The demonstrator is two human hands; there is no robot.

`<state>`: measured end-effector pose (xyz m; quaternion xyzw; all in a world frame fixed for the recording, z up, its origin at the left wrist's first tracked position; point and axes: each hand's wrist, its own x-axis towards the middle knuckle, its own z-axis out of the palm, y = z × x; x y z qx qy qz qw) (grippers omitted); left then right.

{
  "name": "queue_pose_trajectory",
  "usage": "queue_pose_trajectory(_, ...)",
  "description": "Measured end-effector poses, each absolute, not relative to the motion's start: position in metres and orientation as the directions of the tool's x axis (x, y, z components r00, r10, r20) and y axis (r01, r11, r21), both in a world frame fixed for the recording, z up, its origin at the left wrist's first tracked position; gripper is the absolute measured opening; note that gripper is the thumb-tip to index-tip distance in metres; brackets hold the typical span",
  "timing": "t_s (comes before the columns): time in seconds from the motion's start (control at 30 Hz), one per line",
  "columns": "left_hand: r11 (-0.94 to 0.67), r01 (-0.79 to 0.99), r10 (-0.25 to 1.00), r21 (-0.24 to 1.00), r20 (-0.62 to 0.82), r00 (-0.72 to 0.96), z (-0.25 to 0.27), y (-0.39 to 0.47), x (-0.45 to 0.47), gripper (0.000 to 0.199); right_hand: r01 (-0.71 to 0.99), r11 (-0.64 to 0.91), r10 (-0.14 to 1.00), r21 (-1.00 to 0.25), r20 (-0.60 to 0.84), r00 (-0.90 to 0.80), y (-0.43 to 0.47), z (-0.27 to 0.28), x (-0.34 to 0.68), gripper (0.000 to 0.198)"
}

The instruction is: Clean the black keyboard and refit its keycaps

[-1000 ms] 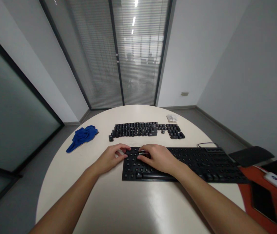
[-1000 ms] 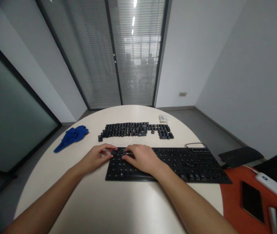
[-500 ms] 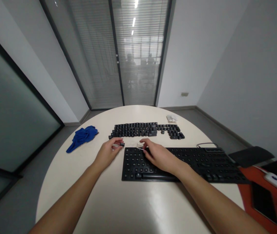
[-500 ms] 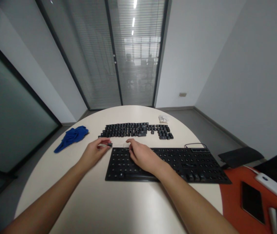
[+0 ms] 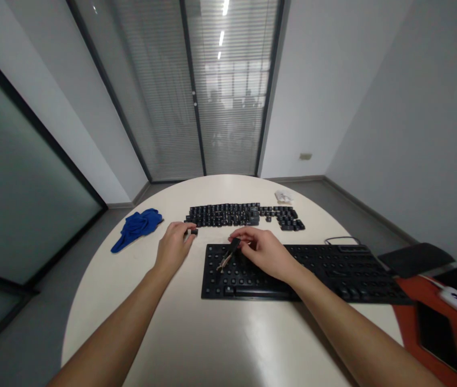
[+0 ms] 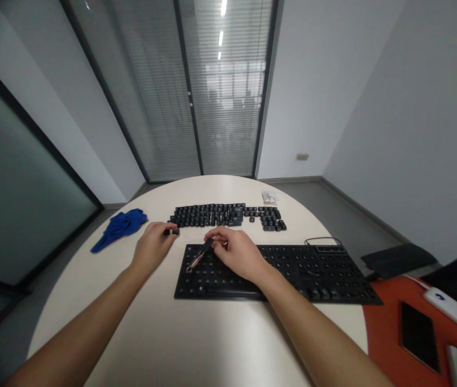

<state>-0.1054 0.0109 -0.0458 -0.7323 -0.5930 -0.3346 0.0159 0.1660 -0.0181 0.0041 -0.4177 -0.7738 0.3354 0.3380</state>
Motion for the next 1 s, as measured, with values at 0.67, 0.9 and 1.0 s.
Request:
queue_pose_trajectory(0.67,-0.301,0.902,0.850,0.310,0.516,0.106,-0.048,0.016,-0.106,0.024,0.450,0.261,0.929,-0.854,0.096,-0.356,-0.025,0.009,0.161,0.034)
queue_pose_trajectory(0.9,-0.305,0.903,0.855,0.303,0.505,0.119,-0.046,0.016,-0.104,0.026,0.449,0.220,0.913,-0.866,0.021,-0.408,-0.028,0.012,0.161,0.037)
queue_pose_trajectory(1.0,-0.299,0.908,0.853,0.293,0.508,0.117,-0.044,0.015,-0.103,0.026,0.449,0.238,0.901,-0.861,0.023,-0.433,-0.029,0.016,0.160,0.037)
